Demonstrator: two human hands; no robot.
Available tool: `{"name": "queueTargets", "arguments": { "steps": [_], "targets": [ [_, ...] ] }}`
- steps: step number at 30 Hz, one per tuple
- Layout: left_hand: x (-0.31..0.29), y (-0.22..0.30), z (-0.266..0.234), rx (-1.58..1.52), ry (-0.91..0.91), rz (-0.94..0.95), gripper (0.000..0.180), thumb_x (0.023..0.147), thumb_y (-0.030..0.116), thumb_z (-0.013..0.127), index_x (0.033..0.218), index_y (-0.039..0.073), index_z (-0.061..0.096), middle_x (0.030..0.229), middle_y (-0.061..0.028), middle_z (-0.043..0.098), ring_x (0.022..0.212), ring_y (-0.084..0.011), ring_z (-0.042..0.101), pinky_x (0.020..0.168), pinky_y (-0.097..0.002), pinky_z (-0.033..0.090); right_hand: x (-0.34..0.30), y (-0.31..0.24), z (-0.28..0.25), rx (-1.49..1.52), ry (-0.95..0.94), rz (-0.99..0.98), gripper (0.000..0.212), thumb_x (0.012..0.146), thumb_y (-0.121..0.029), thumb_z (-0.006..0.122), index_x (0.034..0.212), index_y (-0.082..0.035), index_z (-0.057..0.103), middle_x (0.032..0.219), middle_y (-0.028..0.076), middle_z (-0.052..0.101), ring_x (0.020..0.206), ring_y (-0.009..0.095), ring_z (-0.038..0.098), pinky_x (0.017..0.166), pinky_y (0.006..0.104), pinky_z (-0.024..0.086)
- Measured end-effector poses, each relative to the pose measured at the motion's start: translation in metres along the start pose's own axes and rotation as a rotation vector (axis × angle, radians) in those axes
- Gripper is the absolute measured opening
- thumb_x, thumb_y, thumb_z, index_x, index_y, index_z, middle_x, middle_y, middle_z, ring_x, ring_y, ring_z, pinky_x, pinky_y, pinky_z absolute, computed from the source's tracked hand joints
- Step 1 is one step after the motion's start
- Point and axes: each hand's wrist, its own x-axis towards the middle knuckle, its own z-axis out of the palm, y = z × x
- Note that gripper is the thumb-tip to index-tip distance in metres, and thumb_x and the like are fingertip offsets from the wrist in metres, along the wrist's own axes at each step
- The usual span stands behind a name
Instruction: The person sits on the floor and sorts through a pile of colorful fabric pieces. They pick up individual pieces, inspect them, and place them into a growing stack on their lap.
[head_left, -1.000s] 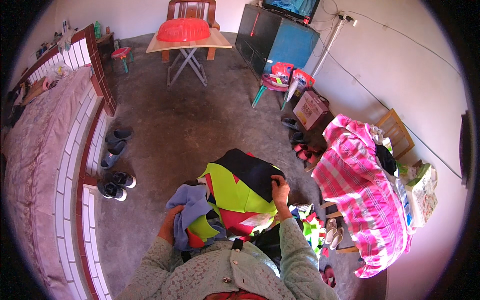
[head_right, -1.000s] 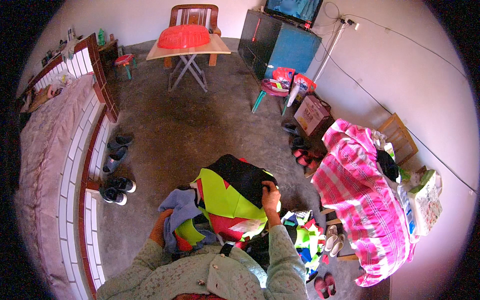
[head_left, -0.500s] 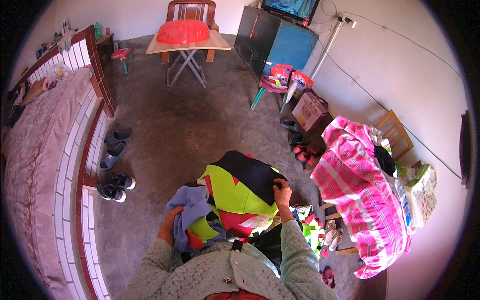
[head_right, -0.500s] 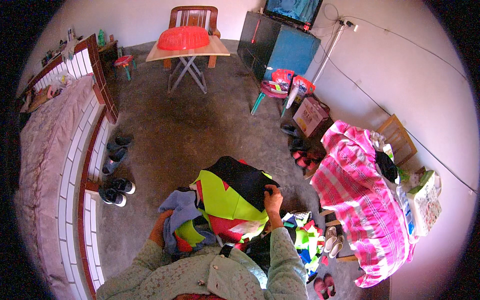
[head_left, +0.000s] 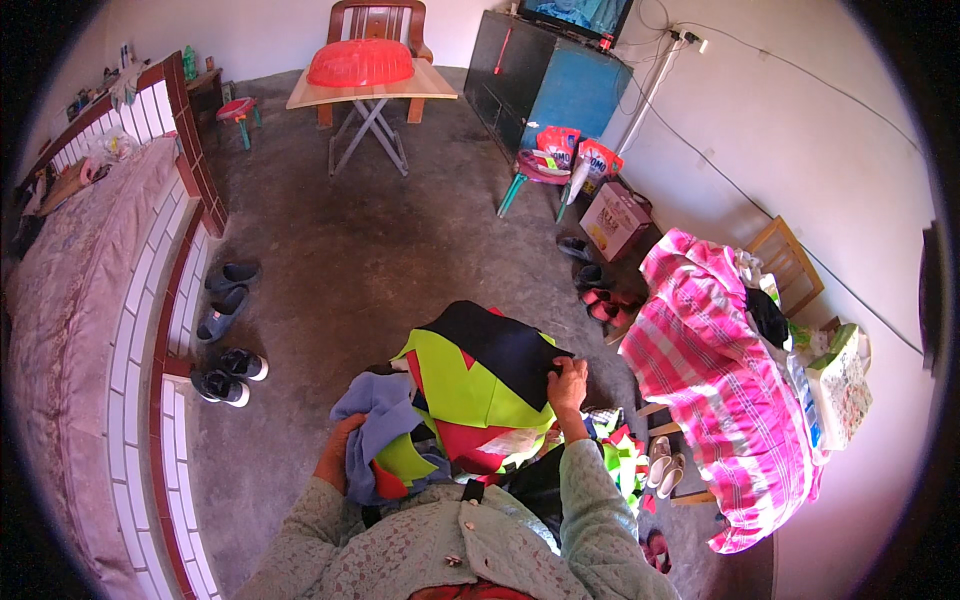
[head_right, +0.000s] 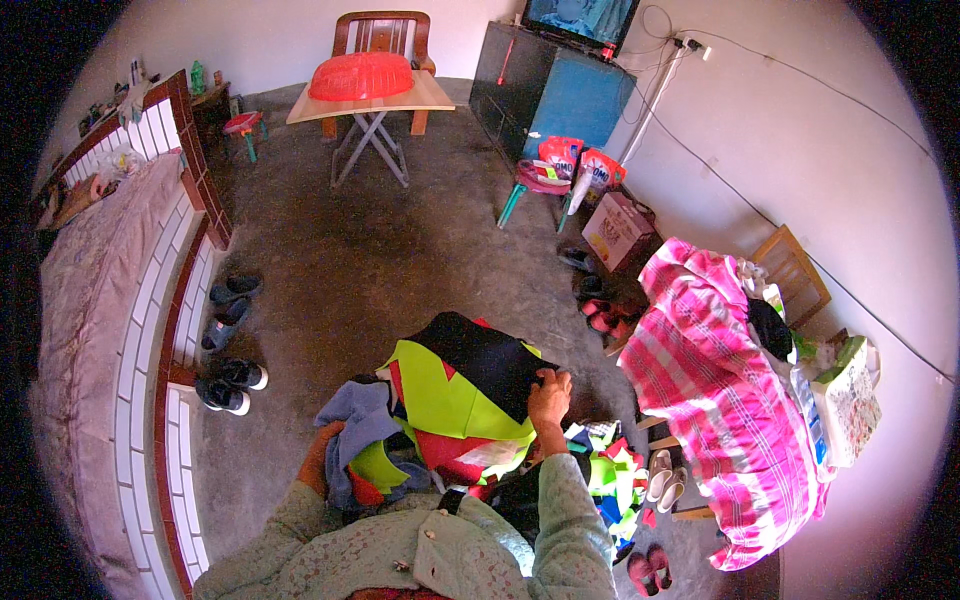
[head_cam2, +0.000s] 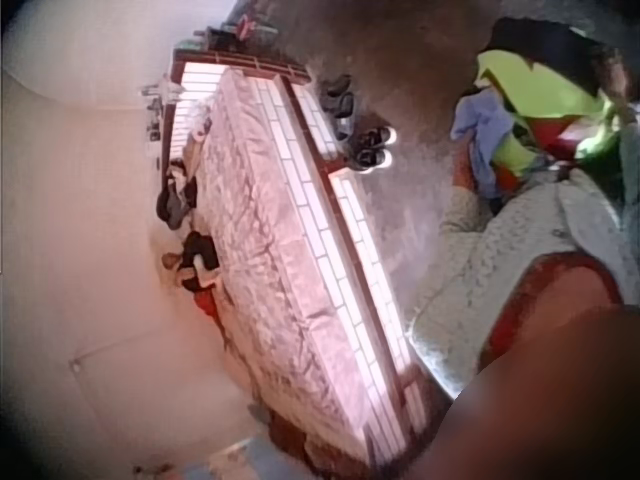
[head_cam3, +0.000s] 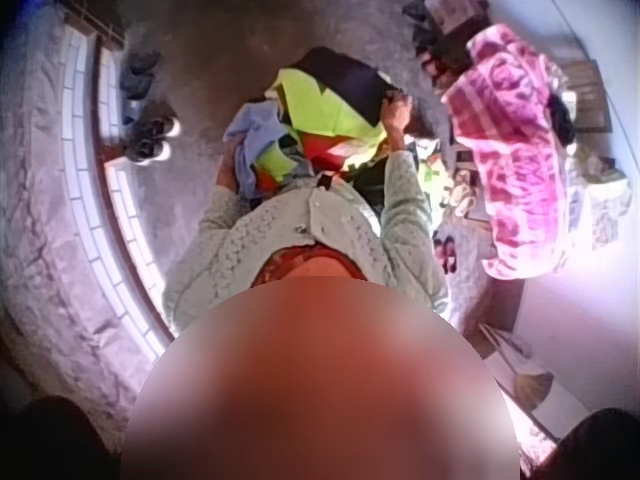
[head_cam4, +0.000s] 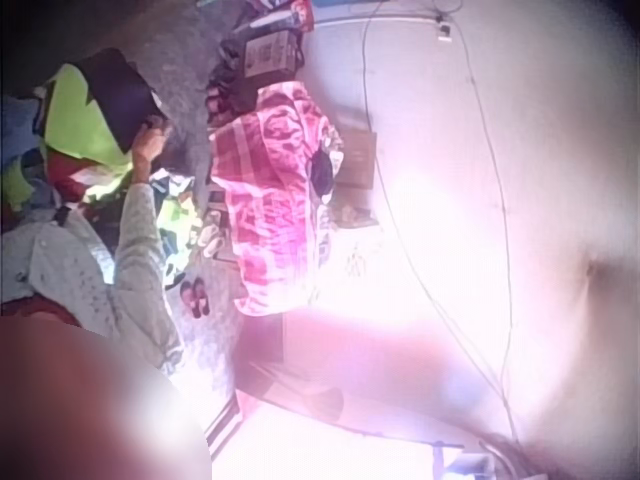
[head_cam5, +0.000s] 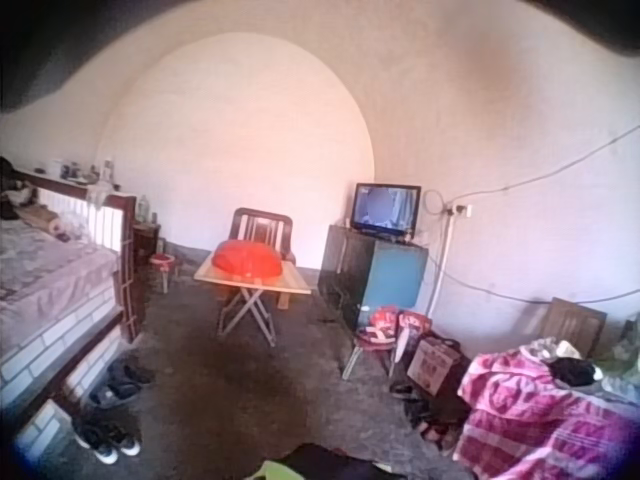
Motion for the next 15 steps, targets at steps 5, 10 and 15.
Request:
{"name": "queueTargets", "arguments": {
  "steps": [5, 10, 15],
  "targets": [
    [-0.001, 0.001, 0.001, -0.001, -0.006, -0.003, 0.042, 0.081, 0.019, 0.056, 0.119, 0.003, 0.052, 0.112, -0.0133, 0.06, 0.1, -0.0256, 0.059, 0.088, -0.0351, 0.049, -0.012, -0.044, -0.015, -0.116, 0.196, -0.18, 0.046, 0.072, -0.018, 0.065, 0.116, -0.011, 0.051, 0.132, 0.018, 0.035, 0.123, 0.037, 0.032, 0.096, 0.0515, 0.028],
    [-0.004, 0.001, 0.003, -0.007, -0.014, 0.004, 0.041, 0.081, 0.019, 0.056, 0.12, 0.003, 0.051, 0.111, -0.0133, 0.06, 0.1, -0.0253, 0.06, 0.088, -0.0349, 0.049, -0.024, -0.071, -0.006, -0.085, 0.205, -0.413, 0.053, 0.075, -0.032, 0.065, 0.122, -0.013, 0.049, 0.14, 0.019, 0.028, 0.131, 0.037, 0.022, 0.103, 0.0533, 0.02],
    [-0.005, 0.001, 0.004, -0.007, -0.024, 0.009, 0.041, 0.082, 0.018, 0.055, 0.12, 0.003, 0.051, 0.111, -0.0133, 0.06, 0.099, -0.0249, 0.06, 0.088, -0.0346, 0.049, -0.045, -0.07, 0.02, -0.203, -0.034, -0.497, 0.061, 0.083, -0.051, 0.051, 0.134, -0.02, 0.039, 0.143, 0.017, 0.027, 0.132, 0.036, 0.022, 0.103, 0.0574, 0.016]
  ]
}}
